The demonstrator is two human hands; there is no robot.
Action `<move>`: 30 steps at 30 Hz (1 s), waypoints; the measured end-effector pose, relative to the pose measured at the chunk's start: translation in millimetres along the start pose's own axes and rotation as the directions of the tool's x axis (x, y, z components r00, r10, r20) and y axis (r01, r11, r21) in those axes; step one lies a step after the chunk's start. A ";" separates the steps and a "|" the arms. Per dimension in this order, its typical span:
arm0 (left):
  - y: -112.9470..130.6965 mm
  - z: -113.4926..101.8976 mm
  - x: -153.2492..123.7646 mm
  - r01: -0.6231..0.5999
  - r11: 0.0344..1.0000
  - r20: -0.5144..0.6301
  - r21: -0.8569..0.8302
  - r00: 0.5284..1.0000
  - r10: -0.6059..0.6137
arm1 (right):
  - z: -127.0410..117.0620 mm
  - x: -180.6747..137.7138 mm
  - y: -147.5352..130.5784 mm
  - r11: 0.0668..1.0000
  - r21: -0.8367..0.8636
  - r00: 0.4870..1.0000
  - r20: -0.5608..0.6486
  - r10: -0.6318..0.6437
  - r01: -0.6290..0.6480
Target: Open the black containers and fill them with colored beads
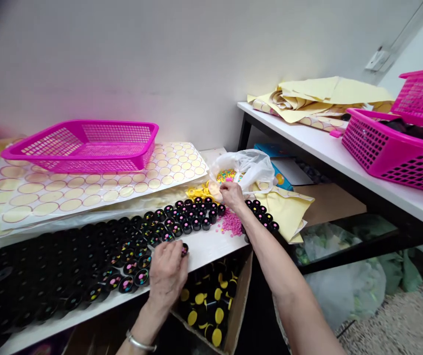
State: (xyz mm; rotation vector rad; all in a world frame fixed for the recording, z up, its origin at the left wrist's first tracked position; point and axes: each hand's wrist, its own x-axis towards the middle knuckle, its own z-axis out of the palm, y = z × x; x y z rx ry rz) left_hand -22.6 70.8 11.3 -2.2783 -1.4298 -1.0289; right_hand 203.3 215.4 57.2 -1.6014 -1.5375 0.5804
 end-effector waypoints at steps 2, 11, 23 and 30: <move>9.6 12.3 -3.0 -0.006 0.996 0.017 -0.094 1.000 0.008 | 16.1 30.5 4.7 0.999 -0.004 0.997 0.060 -0.049 0.049; 17.0 35.7 -13.4 0.083 0.957 0.011 -0.277 0.996 -0.083 | 89.3 52.5 -11.7 0.986 -0.107 0.965 0.241 -0.101 0.130; 4.2 52.1 -20.2 0.060 0.927 -0.052 -0.369 0.995 -0.086 | 71.8 34.7 -38.1 0.990 0.137 0.999 -0.023 0.037 -0.034; 32.8 -0.6 -12.4 0.530 0.383 0.268 -0.757 0.786 -0.557 | 18.5 -97.0 -43.4 0.733 0.644 0.970 0.227 0.092 -0.220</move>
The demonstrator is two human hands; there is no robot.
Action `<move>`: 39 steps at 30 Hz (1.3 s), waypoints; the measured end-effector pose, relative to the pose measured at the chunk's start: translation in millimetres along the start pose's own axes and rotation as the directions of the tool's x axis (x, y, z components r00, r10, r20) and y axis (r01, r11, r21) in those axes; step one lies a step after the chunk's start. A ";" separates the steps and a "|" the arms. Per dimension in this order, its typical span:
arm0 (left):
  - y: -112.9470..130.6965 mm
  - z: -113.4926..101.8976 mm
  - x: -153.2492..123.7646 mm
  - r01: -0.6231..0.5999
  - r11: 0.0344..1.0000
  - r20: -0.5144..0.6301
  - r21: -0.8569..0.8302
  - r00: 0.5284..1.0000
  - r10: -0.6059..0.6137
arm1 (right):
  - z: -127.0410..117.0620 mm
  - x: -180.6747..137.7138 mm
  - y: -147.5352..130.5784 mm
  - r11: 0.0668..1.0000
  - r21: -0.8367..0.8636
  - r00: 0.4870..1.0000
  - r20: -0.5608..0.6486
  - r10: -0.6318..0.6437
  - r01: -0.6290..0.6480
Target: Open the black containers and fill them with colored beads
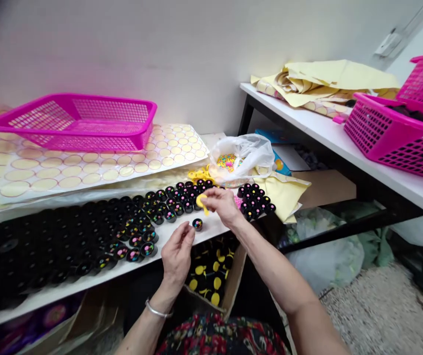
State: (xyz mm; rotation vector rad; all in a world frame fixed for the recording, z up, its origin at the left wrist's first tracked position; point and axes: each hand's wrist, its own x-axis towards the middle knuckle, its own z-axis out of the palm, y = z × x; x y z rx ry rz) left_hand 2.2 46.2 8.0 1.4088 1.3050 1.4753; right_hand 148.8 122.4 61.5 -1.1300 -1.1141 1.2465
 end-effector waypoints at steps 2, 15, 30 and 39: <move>13.6 -2.6 -5.0 0.300 0.926 0.120 -0.230 0.953 -0.279 | 1.5 -43.4 6.3 0.997 -0.018 0.991 0.105 0.080 -0.079; 14.3 6.9 -5.6 0.535 0.739 0.126 -0.408 0.835 -0.535 | 29.0 -92.9 22.4 0.580 -0.802 0.990 0.116 -0.085 0.143; -22.3 6.6 29.6 0.409 0.896 0.012 -0.173 0.911 -0.413 | 23.4 -52.2 33.4 0.336 -0.912 0.972 0.231 -0.048 0.234; -25.0 15.2 34.9 0.427 0.893 0.069 -0.142 0.904 -0.422 | 18.6 -45.2 45.1 0.625 -0.760 0.983 0.163 -0.082 0.178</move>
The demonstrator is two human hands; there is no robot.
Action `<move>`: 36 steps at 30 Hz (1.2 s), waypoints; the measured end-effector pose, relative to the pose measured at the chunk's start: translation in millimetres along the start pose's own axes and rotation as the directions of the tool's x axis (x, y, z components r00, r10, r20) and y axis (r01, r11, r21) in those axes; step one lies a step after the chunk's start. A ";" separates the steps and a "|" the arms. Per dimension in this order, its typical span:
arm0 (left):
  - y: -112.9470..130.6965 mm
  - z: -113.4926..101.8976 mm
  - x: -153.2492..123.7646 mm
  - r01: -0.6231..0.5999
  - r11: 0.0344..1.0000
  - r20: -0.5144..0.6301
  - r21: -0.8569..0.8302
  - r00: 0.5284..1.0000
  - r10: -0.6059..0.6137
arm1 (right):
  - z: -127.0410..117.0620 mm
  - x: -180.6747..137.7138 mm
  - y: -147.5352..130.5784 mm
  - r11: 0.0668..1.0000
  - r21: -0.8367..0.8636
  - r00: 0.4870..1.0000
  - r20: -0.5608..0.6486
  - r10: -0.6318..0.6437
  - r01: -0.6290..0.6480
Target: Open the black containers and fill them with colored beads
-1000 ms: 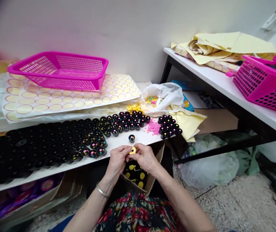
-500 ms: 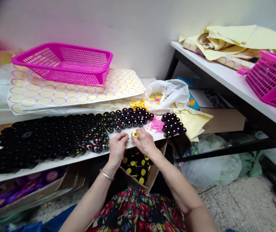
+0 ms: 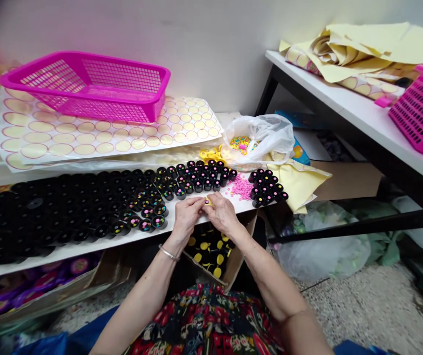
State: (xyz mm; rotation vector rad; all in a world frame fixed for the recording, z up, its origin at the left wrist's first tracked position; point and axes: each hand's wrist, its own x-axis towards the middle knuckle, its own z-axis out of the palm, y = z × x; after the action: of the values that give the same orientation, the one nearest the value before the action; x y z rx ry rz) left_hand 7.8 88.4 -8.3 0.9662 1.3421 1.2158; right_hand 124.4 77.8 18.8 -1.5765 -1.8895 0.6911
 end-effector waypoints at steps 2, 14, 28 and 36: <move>-0.9 0.3 0.8 0.004 1.000 -0.006 0.005 1.000 -0.004 | 0.6 1.2 5.7 0.967 0.250 0.998 -0.001 0.060 -0.058; -1.7 7.0 3.5 0.070 0.997 -0.027 -0.019 0.997 -0.070 | 17.3 5.9 11.3 0.536 0.759 0.900 0.148 0.409 -0.369; -2.8 11.4 2.5 0.117 0.987 -0.083 -0.110 0.989 -0.126 | 23.9 8.3 11.5 0.412 0.814 0.841 0.163 0.515 -0.410; -5.4 11.8 10.6 0.112 0.989 -0.067 -0.098 0.991 -0.119 | 26.9 14.1 9.5 0.385 0.813 0.817 0.177 0.549 -0.436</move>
State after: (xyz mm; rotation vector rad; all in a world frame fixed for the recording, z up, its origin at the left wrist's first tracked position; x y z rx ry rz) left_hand 18.4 99.7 -14.8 0.7737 1.3667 1.2239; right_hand 109.8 92.6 -5.2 -1.4153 -0.6668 1.4532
